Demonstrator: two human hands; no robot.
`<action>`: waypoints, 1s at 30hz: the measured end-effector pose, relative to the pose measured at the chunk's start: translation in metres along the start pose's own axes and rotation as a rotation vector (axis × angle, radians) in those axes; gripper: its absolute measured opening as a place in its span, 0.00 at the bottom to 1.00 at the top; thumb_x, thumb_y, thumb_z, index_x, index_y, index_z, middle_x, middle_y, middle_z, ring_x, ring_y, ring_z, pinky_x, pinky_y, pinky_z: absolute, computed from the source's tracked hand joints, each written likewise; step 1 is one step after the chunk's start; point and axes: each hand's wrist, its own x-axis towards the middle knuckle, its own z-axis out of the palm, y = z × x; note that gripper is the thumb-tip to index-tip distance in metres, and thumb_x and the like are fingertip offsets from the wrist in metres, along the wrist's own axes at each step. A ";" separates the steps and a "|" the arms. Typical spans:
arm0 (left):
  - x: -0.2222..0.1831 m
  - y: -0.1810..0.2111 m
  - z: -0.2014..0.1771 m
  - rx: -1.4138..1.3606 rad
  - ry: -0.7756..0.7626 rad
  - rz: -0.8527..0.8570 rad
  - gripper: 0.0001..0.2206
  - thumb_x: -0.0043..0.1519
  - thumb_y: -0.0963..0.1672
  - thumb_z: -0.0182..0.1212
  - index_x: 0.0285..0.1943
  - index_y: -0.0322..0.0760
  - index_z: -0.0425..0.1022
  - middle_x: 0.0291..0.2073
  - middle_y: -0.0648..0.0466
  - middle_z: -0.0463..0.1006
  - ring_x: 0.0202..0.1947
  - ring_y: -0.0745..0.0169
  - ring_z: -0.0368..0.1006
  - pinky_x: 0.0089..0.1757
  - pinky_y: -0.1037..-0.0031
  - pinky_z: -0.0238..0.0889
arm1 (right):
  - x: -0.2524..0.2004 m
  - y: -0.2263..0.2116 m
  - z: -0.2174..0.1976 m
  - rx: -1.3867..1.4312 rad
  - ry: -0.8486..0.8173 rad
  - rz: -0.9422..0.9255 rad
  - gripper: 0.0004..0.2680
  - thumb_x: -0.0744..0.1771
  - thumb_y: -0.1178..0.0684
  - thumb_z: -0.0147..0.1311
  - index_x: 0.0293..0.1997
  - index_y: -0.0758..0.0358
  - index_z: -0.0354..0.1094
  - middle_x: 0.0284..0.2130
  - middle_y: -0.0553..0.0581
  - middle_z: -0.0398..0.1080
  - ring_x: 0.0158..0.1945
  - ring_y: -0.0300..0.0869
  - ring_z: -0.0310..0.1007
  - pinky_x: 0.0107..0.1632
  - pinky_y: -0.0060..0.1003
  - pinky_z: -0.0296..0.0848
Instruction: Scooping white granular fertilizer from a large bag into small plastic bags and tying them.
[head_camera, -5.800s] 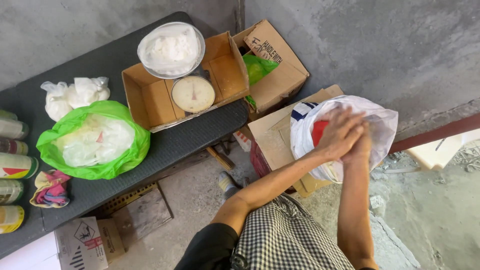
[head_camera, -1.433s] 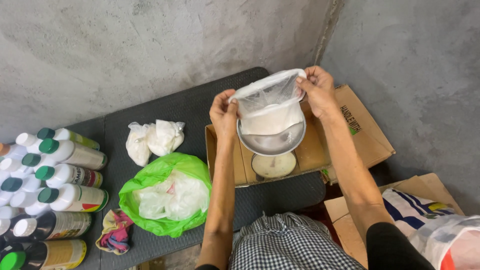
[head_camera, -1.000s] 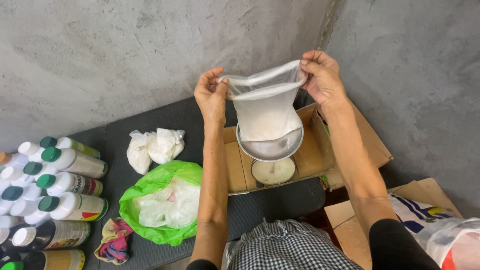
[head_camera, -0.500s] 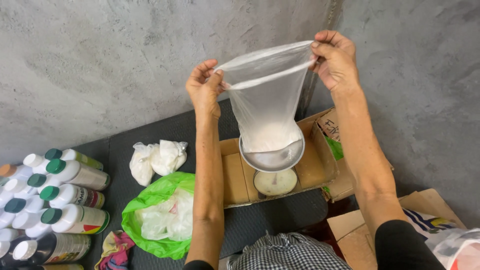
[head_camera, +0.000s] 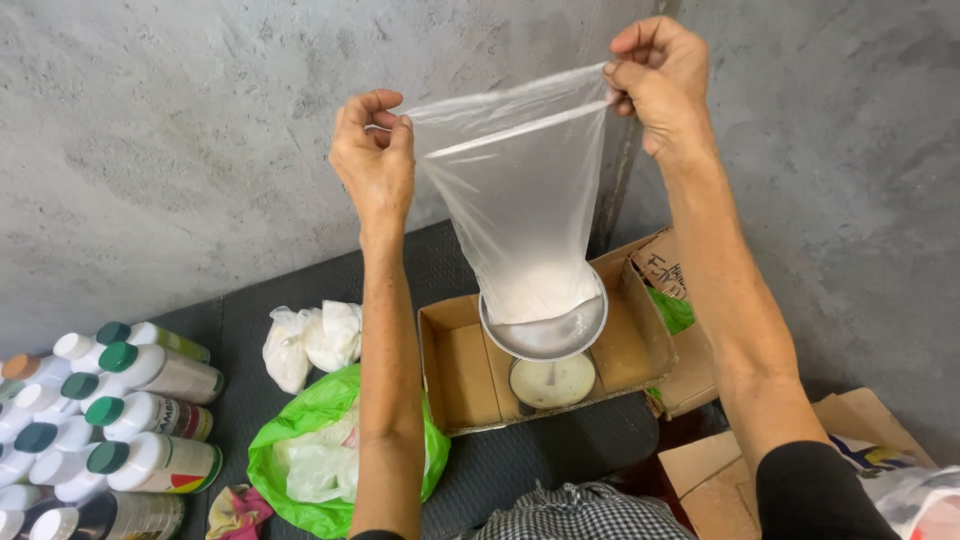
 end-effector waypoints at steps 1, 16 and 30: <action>0.001 0.004 -0.003 -0.009 -0.027 0.014 0.10 0.61 0.34 0.64 0.49 0.32 0.79 0.36 0.58 0.75 0.27 0.77 0.71 0.29 0.80 0.70 | 0.002 0.001 0.002 -0.118 0.010 -0.079 0.07 0.66 0.69 0.57 0.42 0.63 0.68 0.29 0.52 0.71 0.27 0.36 0.71 0.25 0.30 0.65; -0.005 -0.014 -0.019 -0.273 -0.179 -0.220 0.05 0.62 0.34 0.62 0.44 0.29 0.78 0.33 0.58 0.75 0.24 0.79 0.68 0.25 0.81 0.64 | -0.016 0.001 -0.003 -0.483 -0.098 -0.266 0.06 0.67 0.70 0.55 0.39 0.65 0.72 0.32 0.52 0.74 0.30 0.31 0.72 0.32 0.28 0.73; -0.056 -0.016 -0.022 -0.748 -0.270 -0.232 0.31 0.63 0.43 0.72 0.71 0.28 0.59 0.64 0.44 0.64 0.54 0.60 0.65 0.53 0.65 0.66 | -0.035 0.009 -0.011 -0.074 -0.070 -0.162 0.07 0.68 0.71 0.53 0.41 0.64 0.70 0.33 0.53 0.73 0.30 0.35 0.72 0.33 0.31 0.73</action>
